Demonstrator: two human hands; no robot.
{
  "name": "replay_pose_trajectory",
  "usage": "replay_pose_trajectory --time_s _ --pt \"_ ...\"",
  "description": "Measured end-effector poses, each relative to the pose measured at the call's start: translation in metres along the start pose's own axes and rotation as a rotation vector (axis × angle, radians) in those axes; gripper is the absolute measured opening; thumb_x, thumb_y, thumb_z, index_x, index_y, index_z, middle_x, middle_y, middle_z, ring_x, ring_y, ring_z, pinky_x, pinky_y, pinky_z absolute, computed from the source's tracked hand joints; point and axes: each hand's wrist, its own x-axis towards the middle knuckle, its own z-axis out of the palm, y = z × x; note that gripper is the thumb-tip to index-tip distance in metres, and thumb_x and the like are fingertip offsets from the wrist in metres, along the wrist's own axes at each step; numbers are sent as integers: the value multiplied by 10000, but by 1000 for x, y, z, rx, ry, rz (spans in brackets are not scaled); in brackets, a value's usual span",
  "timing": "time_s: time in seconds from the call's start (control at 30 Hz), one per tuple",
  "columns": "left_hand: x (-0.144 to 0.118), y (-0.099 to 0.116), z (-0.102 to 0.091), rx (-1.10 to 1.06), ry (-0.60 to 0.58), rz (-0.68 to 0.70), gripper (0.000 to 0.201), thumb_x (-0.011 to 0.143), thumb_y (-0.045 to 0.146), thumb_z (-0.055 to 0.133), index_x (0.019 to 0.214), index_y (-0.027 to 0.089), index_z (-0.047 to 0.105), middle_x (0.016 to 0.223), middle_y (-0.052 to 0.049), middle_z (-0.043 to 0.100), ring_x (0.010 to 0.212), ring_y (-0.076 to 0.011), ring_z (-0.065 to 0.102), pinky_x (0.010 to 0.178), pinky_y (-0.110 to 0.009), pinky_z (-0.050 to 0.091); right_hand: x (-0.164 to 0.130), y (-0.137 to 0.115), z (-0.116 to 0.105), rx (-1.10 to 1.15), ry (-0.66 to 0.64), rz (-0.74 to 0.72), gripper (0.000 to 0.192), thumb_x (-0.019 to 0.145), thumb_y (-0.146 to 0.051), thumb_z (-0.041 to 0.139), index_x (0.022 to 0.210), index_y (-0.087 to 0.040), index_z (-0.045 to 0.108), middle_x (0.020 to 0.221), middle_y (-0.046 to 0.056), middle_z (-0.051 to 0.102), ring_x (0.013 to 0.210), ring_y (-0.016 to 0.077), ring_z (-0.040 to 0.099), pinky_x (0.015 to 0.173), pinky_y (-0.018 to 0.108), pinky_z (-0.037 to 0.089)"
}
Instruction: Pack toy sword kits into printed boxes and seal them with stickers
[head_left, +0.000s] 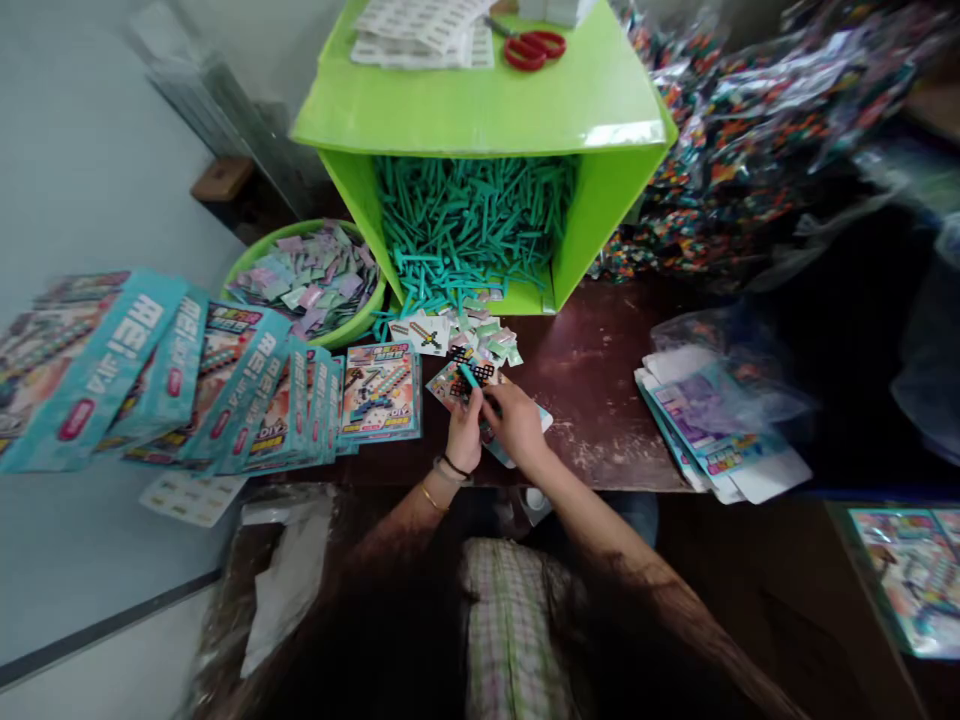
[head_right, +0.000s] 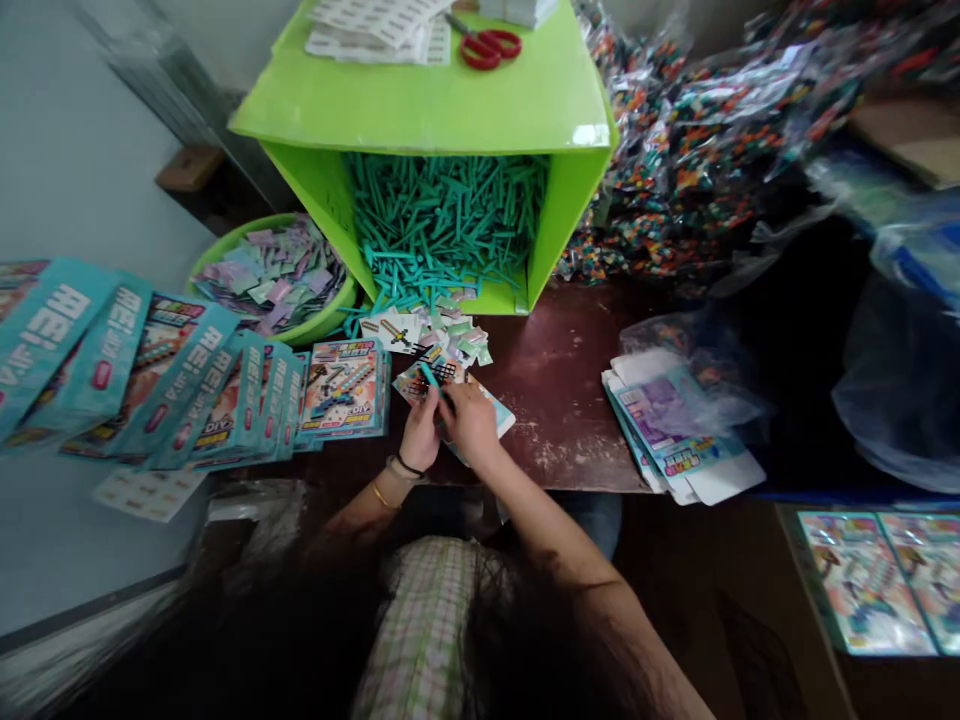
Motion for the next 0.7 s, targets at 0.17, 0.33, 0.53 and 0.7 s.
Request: replay_pose_trajectory --time_s 0.17,0.33,0.53,0.7 --pt "-17 -16 15 1 -14 30 442 843 520 762 1131 189 705 1198 -93 763 1241 -275 676 1082 -388 511 -44 -14 8 196 324 108 432 937 -377 670 1340 -220 659 1422 167 610 1336 329 557 1120 549 460" --pt "-39 -36 25 295 -135 187 453 893 594 681 1081 184 722 1181 -133 761 1249 -316 668 1081 -437 522 -77 10 -8 838 222 448 649 848 -537 721 1404 -214 627 1366 108 681 1242 283 647 1071 441 535" --pt "-58 -41 1 1040 -513 577 741 758 498 854 1384 177 623 1472 -187 620 1464 -379 489 1251 -563 339 -142 75 -50 935 369 694 608 695 -521 821 1239 -261 739 1275 49 741 1197 267 681 1055 424 541" --pt "-35 -17 -36 1602 -541 931 542 858 160 687 1398 192 640 1516 -175 589 1457 -362 494 1247 -574 334 -178 109 -79 847 250 693 530 679 -509 845 1153 -277 788 1280 57 753 1296 307 638 1158 482 460"
